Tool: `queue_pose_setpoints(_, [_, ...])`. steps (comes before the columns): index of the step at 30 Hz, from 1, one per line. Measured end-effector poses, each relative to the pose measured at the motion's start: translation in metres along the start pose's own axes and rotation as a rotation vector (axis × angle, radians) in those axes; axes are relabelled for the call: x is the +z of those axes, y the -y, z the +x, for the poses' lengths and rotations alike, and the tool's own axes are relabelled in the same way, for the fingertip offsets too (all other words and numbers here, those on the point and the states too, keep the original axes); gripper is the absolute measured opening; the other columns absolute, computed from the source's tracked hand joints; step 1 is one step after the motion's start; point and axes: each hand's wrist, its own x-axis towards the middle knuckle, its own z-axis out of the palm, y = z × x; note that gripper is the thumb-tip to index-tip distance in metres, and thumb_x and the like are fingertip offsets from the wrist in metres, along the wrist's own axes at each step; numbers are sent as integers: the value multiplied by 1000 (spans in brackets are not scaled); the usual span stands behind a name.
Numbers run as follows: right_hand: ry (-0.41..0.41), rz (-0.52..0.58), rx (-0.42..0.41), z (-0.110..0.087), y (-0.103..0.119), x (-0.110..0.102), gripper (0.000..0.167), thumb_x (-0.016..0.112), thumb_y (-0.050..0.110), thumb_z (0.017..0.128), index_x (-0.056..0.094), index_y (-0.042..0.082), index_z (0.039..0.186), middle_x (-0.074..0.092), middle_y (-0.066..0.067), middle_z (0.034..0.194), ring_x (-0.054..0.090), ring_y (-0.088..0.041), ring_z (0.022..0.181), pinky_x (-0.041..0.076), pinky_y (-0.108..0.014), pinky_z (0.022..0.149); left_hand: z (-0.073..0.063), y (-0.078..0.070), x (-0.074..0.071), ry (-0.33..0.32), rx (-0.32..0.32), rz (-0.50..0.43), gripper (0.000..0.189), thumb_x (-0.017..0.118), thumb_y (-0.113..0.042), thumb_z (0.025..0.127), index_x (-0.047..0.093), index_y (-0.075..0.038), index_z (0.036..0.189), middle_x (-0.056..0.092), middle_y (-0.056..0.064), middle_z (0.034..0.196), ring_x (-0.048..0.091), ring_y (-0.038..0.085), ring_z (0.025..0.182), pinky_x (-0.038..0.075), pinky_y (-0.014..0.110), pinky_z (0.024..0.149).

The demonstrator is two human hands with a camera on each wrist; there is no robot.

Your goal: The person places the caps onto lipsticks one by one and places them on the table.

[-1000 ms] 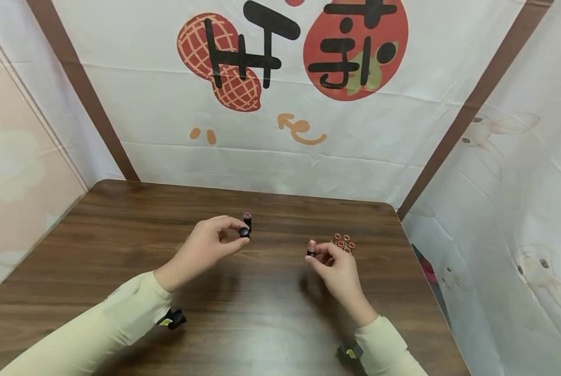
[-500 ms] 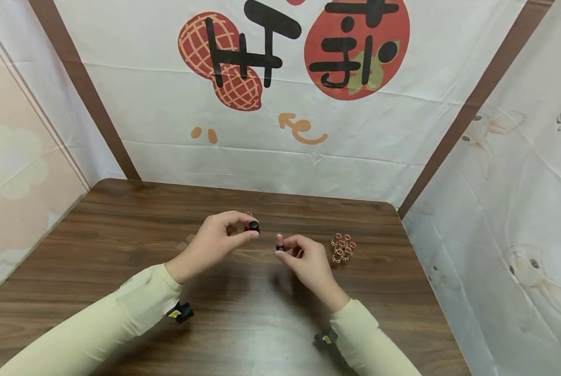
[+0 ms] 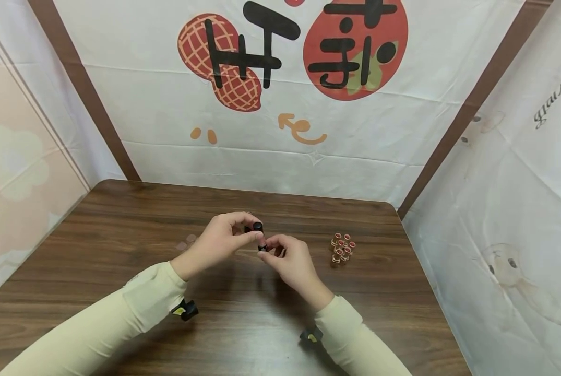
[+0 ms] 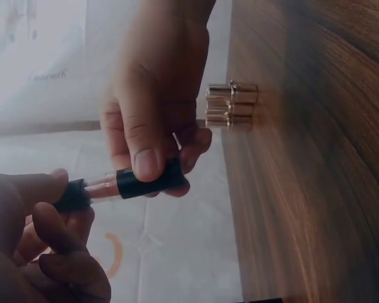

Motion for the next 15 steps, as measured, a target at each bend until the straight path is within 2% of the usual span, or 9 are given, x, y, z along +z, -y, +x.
queue_pose_setpoints(5, [0,13,-10,1,2,3,13,84,27,88,75,25,97,69,9,81,61,-13,71,49,-28,63,0,2,0,27,-10,-28,12,78,-27,93,75,-22,103,71,-8,94,53,17,62,43,28,54])
queue_pose_setpoints(9, [-6,18,-14,0,4,5,13,84,27,88,75,24,97,70,10,82,60,-13,70,50,-27,62,-1,2,0,24,3,-28,11,78,-27,93,75,-23,102,71,-7,91,60,16,69,48,28,60])
queue_pose_setpoints(15, [-9,23,-23,1,9,5,13,83,28,89,74,24,98,70,10,84,59,-13,69,49,-26,61,-3,3,0,21,-7,-6,12,78,-26,93,75,-21,104,70,-6,92,61,16,75,51,31,65])
